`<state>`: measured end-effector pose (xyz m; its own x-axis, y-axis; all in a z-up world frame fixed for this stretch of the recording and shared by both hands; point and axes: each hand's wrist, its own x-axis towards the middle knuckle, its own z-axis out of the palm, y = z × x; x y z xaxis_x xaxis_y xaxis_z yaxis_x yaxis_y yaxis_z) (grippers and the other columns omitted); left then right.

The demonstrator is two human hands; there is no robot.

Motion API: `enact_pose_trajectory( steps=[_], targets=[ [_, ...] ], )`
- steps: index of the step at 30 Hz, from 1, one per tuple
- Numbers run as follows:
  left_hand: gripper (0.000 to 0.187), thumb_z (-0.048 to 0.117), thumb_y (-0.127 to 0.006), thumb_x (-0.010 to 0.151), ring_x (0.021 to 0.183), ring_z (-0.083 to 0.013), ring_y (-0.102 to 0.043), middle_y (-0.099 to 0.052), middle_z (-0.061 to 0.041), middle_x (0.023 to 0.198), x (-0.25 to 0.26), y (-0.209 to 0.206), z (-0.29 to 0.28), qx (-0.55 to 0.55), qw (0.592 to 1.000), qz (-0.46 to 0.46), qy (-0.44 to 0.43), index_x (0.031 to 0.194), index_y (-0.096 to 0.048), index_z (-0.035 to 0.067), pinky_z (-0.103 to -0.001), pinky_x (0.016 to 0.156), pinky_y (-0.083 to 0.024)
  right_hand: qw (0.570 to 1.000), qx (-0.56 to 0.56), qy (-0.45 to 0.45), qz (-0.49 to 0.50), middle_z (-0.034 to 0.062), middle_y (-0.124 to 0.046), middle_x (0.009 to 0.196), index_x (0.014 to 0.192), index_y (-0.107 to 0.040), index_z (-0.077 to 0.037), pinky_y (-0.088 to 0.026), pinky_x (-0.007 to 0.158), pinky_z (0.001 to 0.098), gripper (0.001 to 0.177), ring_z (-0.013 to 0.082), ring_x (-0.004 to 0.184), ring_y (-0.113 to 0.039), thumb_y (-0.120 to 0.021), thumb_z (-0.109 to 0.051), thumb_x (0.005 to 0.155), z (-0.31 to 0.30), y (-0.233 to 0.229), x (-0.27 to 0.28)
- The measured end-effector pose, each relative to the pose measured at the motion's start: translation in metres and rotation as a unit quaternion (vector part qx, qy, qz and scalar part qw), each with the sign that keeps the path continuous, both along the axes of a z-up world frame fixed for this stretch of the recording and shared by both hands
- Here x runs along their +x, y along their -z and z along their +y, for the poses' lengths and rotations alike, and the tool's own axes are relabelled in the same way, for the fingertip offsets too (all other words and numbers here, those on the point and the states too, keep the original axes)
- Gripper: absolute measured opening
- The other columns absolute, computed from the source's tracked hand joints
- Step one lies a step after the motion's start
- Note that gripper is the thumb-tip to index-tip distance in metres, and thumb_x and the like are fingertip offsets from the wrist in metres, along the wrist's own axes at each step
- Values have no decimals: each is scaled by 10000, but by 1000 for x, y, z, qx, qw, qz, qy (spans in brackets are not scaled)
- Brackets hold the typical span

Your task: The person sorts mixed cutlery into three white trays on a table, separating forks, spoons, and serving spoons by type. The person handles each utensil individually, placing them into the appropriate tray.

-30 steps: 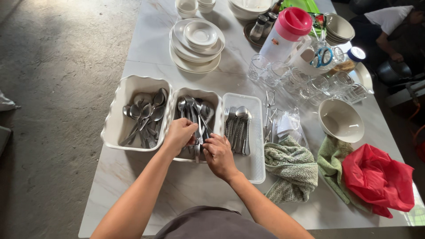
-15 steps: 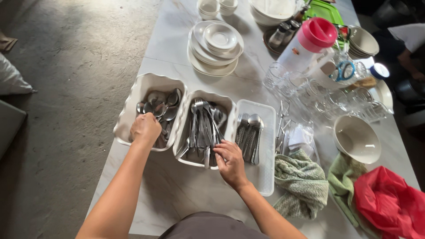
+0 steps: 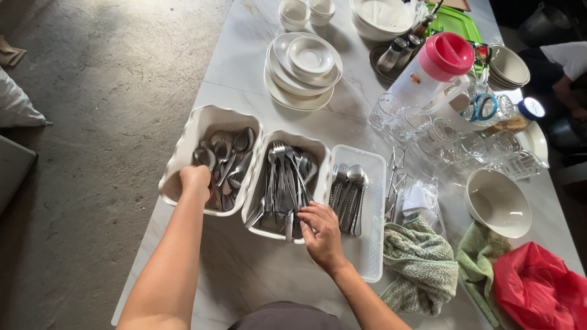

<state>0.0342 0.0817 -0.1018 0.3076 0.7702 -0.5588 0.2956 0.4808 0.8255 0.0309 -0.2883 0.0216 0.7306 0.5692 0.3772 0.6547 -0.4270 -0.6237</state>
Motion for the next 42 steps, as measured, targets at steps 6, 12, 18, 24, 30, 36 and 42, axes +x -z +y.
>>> enact_pose_trajectory(
  steps=[6,12,18,24,30,36,42],
  targets=[
    [295,-87,-522,840,762,-266,-663,-703,-156,933,7,-14,-4,-61,990,-11,125,1060,-710,-31,-431,658,-526,1000,-3,-3,-10,69,-738,1140,988,-763,-62,-375,1143,486,153,297,1265,-608,-702,-62,847,-1,0,0],
    [359,-147,-479,827,735,-230,-661,-717,-146,931,3,-13,-15,-1,985,-29,171,1043,-733,-13,-400,653,-539,1000,-14,3,-20,69,-732,1142,998,-757,-72,-368,1142,490,164,293,1267,-603,-704,-64,843,-1,1,-1],
    [146,41,-583,955,797,-233,-663,-706,-133,926,3,5,11,-138,970,-1,199,1022,-679,-46,-371,717,-519,1000,-18,3,-20,68,-732,1138,986,-755,-69,-369,1140,487,160,294,1265,-603,-704,-60,835,1,0,-2],
    [202,181,-634,976,841,-221,-693,-757,-115,979,-1,-7,7,-212,944,7,254,1033,-692,-3,-358,793,-541,1000,-18,0,-21,75,-732,1127,982,-755,-60,-386,1130,475,165,304,1250,-608,-706,-51,825,2,-3,-3],
    [221,209,-749,929,943,-345,-696,-747,-204,1036,-20,-54,-31,297,896,193,268,1014,-727,6,-458,860,-526,1000,-17,1,-25,77,-734,1118,987,-745,-63,-397,1123,465,161,309,1249,-609,-708,-55,831,1,-6,-3],
    [68,90,-685,899,949,-339,-702,-687,-163,1043,-27,-75,-51,614,716,232,238,940,-692,36,-436,811,-579,999,-16,0,-29,78,-734,1121,988,-745,-63,-392,1118,469,162,309,1245,-608,-711,-59,829,3,-6,-2],
    [88,69,-639,853,905,-336,-699,-671,-154,999,-31,-80,-85,649,664,214,304,902,-700,29,-424,782,-588,999,-14,-2,-29,74,-733,1117,986,-746,-62,-387,1130,469,162,307,1254,-609,-707,-59,828,1,-4,-2]
  ],
)
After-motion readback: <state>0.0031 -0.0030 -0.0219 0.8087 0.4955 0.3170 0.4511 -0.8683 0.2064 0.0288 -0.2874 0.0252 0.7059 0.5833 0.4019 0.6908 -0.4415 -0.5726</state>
